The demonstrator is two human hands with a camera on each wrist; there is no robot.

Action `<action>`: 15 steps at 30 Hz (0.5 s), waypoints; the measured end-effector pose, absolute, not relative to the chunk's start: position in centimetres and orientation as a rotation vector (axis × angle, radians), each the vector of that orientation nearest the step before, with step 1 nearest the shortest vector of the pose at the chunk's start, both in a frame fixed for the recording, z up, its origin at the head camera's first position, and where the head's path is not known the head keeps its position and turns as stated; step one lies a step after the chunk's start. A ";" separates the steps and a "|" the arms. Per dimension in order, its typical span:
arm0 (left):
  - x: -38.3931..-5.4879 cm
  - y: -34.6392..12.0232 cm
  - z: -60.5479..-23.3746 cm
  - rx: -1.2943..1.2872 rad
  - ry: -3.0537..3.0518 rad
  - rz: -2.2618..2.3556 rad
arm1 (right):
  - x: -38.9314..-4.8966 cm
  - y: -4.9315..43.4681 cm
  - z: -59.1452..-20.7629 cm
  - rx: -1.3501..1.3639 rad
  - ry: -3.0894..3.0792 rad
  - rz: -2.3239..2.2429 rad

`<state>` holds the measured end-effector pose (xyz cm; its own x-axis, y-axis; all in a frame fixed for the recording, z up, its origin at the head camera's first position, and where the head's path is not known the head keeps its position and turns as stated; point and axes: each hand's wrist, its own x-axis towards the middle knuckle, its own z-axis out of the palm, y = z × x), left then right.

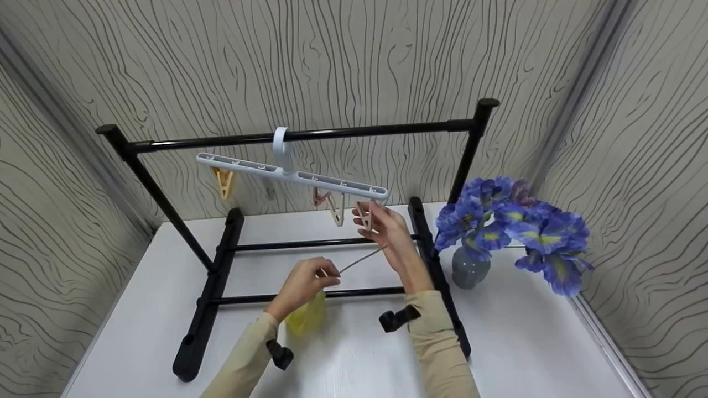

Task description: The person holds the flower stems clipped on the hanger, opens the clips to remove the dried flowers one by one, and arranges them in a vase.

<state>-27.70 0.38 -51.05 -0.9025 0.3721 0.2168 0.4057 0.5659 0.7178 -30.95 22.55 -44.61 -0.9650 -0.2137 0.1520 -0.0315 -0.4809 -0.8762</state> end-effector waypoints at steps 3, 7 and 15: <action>-27.7 -0.2 -51.0 -0.644 -2.741 -1.164 | -30.9 23.0 -44.8 -0.378 1.670 -2.429; -27.7 -0.6 -51.2 -0.621 -2.704 -1.004 | -30.8 23.5 -45.3 -0.423 1.845 -2.105; -27.6 -1.2 -51.5 -0.596 -2.549 -0.599 | -30.2 23.3 -46.2 -0.688 2.265 -1.419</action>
